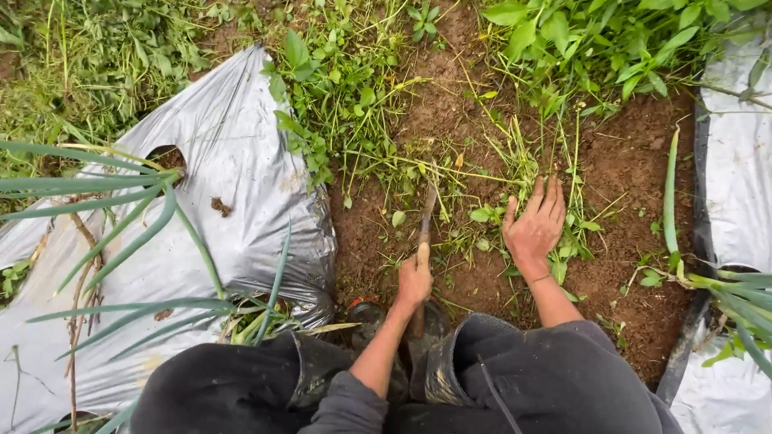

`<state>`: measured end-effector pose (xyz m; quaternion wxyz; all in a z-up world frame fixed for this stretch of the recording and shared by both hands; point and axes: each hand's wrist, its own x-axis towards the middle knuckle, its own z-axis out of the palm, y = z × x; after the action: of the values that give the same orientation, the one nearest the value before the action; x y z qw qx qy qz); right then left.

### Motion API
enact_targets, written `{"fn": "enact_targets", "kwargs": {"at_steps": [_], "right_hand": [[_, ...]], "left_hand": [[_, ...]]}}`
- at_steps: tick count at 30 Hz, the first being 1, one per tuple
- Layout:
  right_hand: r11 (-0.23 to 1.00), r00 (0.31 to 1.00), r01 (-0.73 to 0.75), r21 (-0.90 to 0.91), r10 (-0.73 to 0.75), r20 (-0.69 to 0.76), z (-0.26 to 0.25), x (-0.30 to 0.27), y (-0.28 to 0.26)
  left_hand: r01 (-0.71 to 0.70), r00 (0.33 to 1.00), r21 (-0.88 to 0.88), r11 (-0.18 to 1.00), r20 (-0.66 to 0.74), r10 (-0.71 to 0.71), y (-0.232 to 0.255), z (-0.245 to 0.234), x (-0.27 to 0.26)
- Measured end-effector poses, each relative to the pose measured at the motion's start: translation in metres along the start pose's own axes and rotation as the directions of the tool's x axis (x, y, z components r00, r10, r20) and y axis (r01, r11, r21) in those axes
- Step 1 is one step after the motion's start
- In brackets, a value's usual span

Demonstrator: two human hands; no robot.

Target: The person uses a sickle to cut weeds growing between rows of crops covered with plastic mulch. They repeatedly slice the vegetation at the base and pull the cut weeds away from the crop rows.

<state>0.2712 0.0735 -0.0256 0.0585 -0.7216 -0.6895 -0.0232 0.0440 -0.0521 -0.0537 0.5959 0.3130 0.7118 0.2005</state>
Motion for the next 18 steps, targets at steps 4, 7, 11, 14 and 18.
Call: {"fn": "enact_targets", "kwargs": {"at_steps": [4, 7, 11, 14, 18], "right_hand": [[1.0, 1.0, -0.014, -0.005, 0.014, -0.014, -0.006, 0.003, -0.002], [1.0, 1.0, -0.02, -0.001, 0.02, -0.011, -0.003, 0.003, -0.002], [0.998, 0.998, -0.052, -0.021, 0.053, 0.041, -0.005, 0.002, -0.003], [0.999, 0.997, -0.047, -0.02, 0.048, 0.053, -0.003, 0.004, 0.0], [0.999, 0.997, -0.037, -0.018, 0.038, 0.062, 0.0, 0.0, 0.0]], "left_hand": [[0.016, 0.988, -0.27, 0.963, 0.152, 0.026, 0.025, 0.009, 0.006], [0.098, 0.959, -0.409, 0.907, 0.283, 0.024, 0.06, -0.004, -0.009], [0.113, 0.924, -0.489, 0.865, 0.372, 0.09, 0.056, -0.007, -0.005], [-0.042, 0.973, -0.201, 0.979, 0.213, 0.086, 0.092, -0.019, 0.001], [-0.001, 1.0, 0.081, 0.997, 0.022, -0.001, 0.047, -0.01, 0.084]]}}
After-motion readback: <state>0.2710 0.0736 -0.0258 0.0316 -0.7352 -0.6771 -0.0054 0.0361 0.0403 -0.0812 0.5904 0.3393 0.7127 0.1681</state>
